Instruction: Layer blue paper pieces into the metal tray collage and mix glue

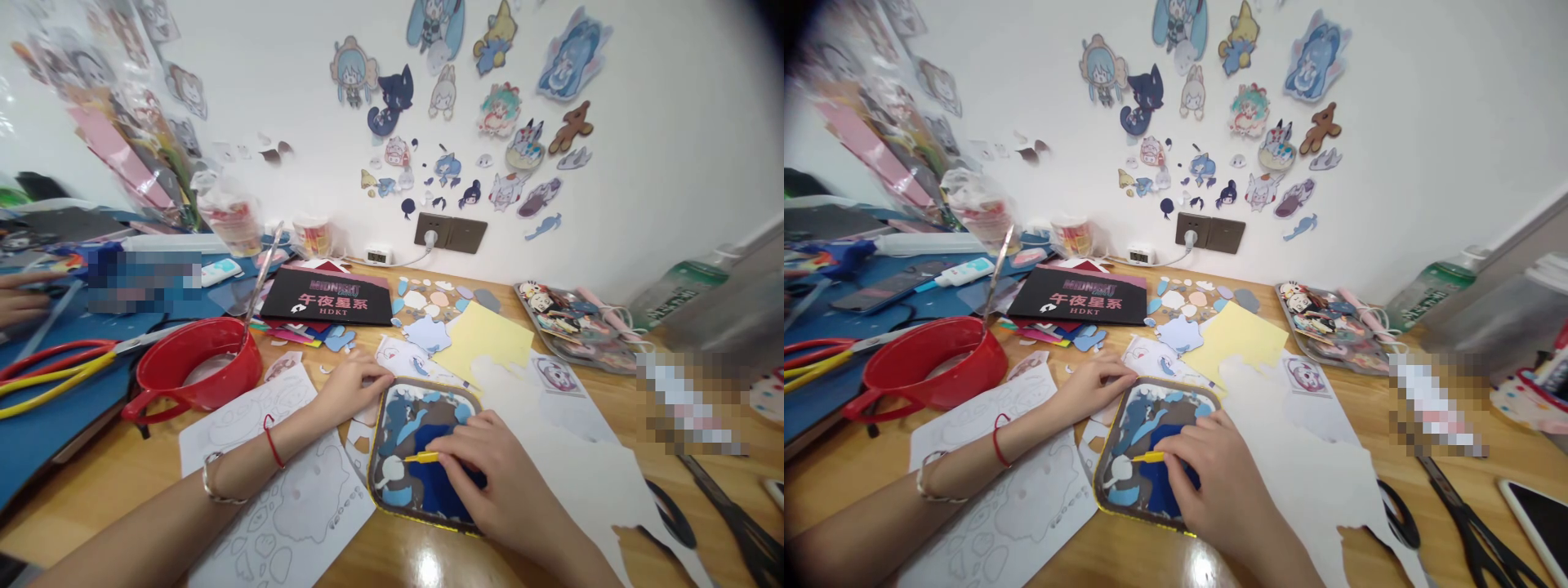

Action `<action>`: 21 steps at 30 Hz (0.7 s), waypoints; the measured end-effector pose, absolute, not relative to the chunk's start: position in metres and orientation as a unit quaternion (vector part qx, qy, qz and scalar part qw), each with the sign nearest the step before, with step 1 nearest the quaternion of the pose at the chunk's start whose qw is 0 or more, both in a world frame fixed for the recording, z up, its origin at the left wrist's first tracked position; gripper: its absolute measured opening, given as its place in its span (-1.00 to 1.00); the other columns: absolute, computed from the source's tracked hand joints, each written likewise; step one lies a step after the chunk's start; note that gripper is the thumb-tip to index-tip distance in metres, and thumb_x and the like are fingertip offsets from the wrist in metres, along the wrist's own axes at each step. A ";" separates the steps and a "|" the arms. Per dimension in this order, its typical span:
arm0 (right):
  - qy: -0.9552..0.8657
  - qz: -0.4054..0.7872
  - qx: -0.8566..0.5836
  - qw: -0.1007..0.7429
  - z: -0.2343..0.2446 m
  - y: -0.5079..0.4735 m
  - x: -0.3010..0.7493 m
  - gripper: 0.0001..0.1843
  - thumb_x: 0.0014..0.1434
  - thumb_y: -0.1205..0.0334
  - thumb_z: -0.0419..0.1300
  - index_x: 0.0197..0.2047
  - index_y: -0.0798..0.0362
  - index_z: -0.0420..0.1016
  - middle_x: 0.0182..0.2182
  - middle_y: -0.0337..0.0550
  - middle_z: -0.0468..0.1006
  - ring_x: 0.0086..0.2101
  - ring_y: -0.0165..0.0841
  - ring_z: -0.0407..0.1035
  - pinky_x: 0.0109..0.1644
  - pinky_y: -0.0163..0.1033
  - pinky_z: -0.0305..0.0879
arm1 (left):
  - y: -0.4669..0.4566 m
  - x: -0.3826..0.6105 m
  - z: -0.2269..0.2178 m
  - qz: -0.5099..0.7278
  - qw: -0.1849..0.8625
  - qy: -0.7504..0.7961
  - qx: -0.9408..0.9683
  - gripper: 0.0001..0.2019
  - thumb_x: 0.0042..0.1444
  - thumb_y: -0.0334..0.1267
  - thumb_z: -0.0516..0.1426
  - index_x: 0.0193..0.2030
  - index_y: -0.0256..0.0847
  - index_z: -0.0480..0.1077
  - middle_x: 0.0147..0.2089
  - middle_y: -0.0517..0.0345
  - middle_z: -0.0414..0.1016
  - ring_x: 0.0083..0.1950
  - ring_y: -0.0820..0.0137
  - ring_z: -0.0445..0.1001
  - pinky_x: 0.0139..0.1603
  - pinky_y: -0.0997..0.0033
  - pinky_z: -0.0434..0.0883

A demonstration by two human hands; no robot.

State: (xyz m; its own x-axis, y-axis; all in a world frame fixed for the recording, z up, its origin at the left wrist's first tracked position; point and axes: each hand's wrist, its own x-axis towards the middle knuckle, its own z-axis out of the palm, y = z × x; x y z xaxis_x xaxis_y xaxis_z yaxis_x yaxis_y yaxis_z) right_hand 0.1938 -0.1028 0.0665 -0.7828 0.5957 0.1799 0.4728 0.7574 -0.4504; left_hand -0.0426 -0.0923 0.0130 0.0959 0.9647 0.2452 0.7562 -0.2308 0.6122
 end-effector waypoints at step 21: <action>-0.894 0.253 -0.322 0.180 0.066 -0.101 0.197 -0.77 0.18 0.31 0.00 -0.27 -0.06 0.48 -0.48 -0.29 0.50 -0.45 -0.40 0.27 -0.26 -0.20 0.08 | -0.092 -0.042 0.012 0.319 0.163 0.591 0.723 -0.76 0.14 -0.19 0.04 -0.37 -0.16 0.51 -0.42 0.16 0.47 -0.28 0.38 0.33 -0.21 0.42 0.22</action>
